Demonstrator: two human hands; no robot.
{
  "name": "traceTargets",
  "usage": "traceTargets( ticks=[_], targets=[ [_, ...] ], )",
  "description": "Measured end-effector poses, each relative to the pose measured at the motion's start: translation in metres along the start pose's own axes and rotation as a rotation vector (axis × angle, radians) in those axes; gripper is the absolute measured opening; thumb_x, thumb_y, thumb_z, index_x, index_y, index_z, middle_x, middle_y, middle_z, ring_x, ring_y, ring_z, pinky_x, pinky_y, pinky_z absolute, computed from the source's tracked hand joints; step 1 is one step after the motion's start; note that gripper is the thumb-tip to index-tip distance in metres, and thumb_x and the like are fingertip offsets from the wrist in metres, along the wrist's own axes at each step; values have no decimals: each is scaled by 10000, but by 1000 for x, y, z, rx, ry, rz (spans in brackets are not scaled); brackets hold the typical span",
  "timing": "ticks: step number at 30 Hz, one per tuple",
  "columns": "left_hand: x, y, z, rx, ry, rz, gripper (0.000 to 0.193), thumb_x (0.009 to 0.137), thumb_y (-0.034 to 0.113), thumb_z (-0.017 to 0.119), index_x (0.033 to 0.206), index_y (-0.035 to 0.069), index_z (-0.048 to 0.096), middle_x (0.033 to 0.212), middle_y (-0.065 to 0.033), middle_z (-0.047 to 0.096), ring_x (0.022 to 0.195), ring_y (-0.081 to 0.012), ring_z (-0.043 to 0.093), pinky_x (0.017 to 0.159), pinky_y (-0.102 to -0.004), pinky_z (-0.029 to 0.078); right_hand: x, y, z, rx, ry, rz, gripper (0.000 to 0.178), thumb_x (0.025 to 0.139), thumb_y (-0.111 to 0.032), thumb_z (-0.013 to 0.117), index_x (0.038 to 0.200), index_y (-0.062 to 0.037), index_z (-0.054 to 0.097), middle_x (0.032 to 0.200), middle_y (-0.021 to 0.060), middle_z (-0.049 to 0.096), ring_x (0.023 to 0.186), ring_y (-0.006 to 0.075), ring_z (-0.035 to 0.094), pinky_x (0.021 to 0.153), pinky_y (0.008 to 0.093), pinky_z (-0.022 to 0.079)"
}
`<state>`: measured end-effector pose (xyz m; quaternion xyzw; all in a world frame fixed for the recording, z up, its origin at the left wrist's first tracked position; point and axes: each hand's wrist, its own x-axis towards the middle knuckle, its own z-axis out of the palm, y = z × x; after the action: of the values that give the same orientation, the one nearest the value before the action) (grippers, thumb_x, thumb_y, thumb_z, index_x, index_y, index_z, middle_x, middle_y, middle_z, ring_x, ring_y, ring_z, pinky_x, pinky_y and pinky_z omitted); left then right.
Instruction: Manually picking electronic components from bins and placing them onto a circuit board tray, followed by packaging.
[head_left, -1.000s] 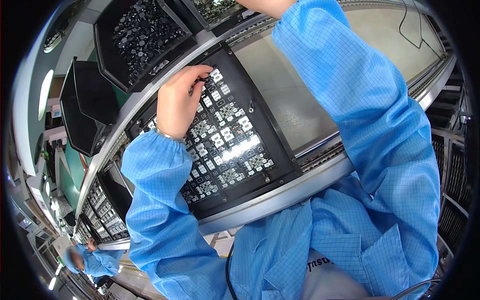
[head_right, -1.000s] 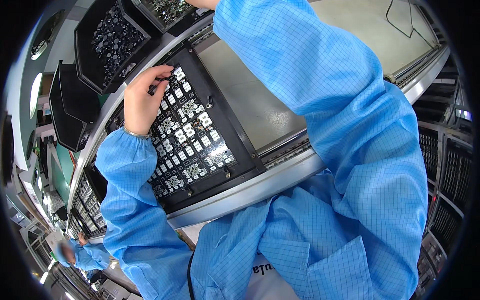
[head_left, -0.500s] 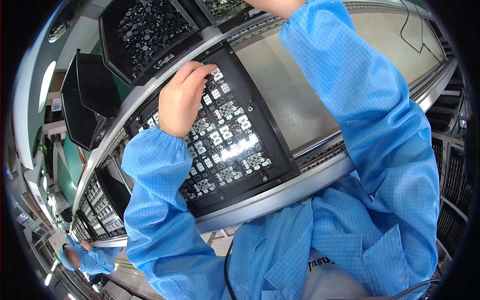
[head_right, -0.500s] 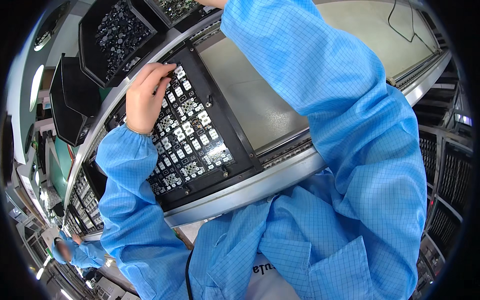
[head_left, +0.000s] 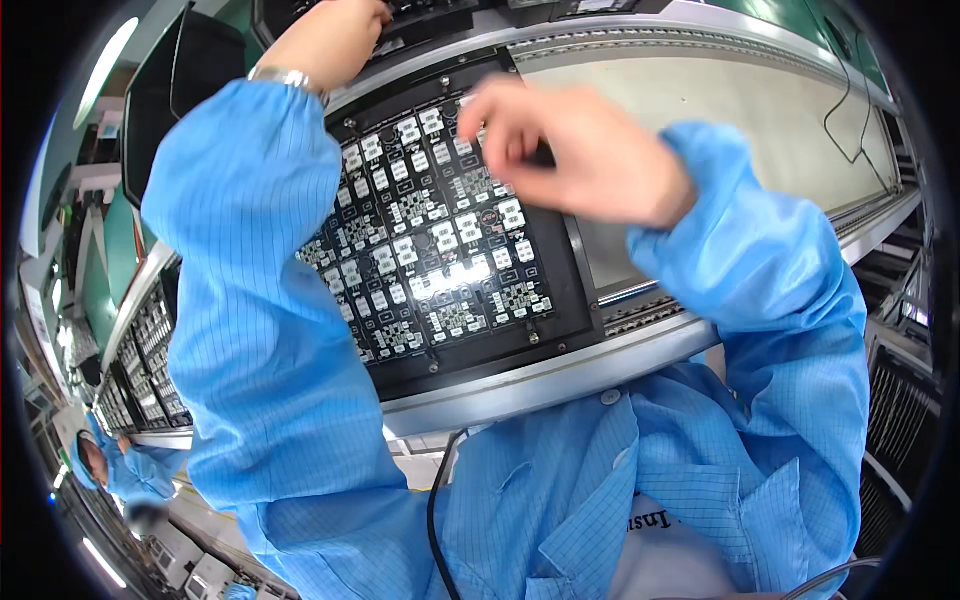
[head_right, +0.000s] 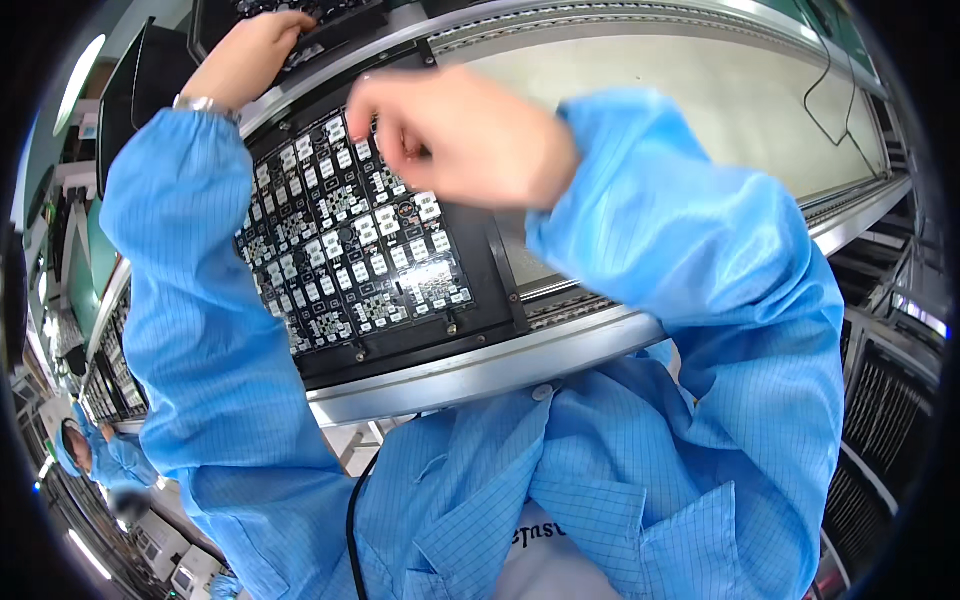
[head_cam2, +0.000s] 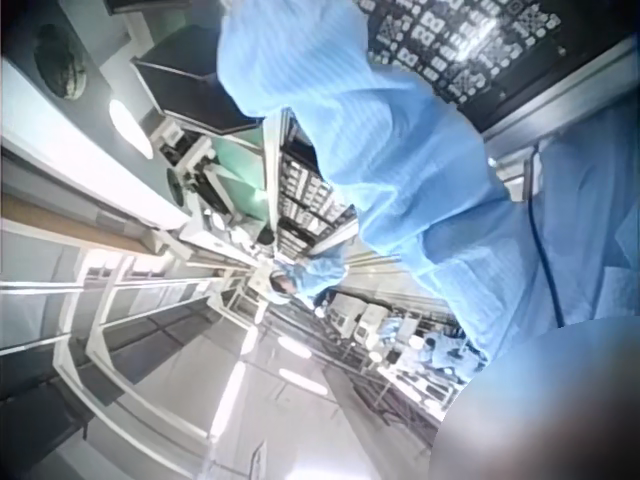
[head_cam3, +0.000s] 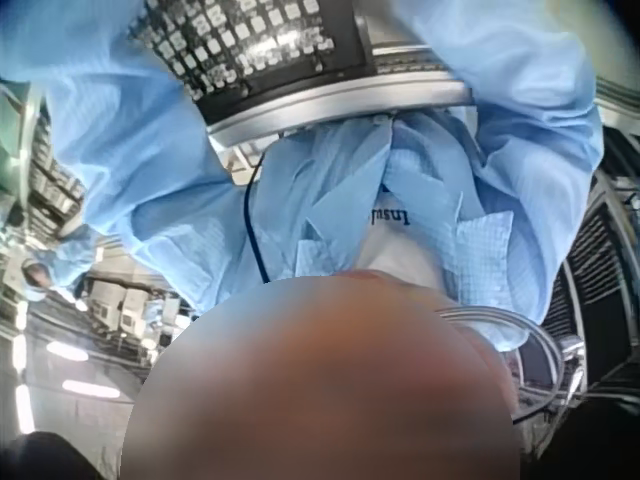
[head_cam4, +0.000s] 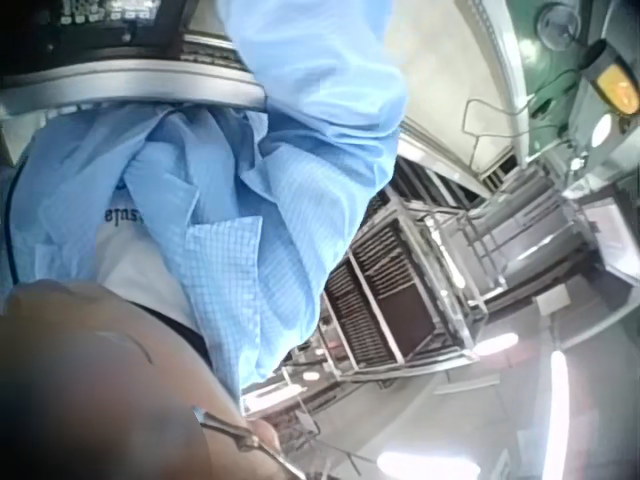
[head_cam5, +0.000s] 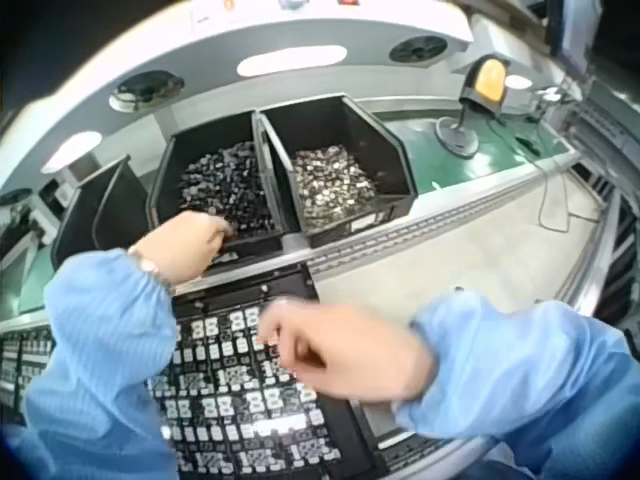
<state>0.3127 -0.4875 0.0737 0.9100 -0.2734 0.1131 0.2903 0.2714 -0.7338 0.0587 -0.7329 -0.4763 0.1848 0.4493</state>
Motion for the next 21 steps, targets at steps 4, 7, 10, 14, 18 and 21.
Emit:
traceTargets(
  ticks=[4,7,10,14,18,21],
  targets=[
    [24,22,-2,554,-207,-363,179,754,67,574,867,60,712,835,-169,669,822,-319,648,760,-379,514,-18,10,25,49,-116,41,330,720,59,613,1012,-57,511,787,41,567,759,198,578,681,310,477],
    [19,23,-5,644,-167,-368,147,703,40,612,797,68,722,762,-161,665,764,-310,657,708,-373,524,-18,11,34,-45,-80,3,339,708,54,623,1004,-64,506,772,42,559,777,231,574,674,329,472],
    [19,19,-3,613,-130,-317,135,685,46,628,791,55,711,755,-168,655,770,-315,648,711,-381,522,-19,10,37,-124,-35,-21,365,692,49,633,1011,-67,499,760,41,550,772,244,567,671,345,469],
    [26,16,9,270,183,-226,154,683,-29,630,832,-1,658,726,-125,643,731,-219,649,683,-305,521,-21,15,39,-201,38,-38,370,676,47,637,997,-68,493,737,36,538,746,241,557,657,351,464],
    [-8,47,-18,94,196,-446,212,794,-55,572,991,7,623,871,-75,657,828,-123,626,740,-252,494,-14,5,49,-226,70,-103,380,656,45,637,986,-71,491,707,37,524,712,242,543,638,354,460],
    [2,95,5,-409,280,-367,212,762,-76,570,928,32,645,866,-69,651,820,-140,635,749,-257,519,-19,16,42,-274,84,-3,368,655,36,631,979,-73,494,699,48,520,703,248,538,646,358,458]
  ],
)
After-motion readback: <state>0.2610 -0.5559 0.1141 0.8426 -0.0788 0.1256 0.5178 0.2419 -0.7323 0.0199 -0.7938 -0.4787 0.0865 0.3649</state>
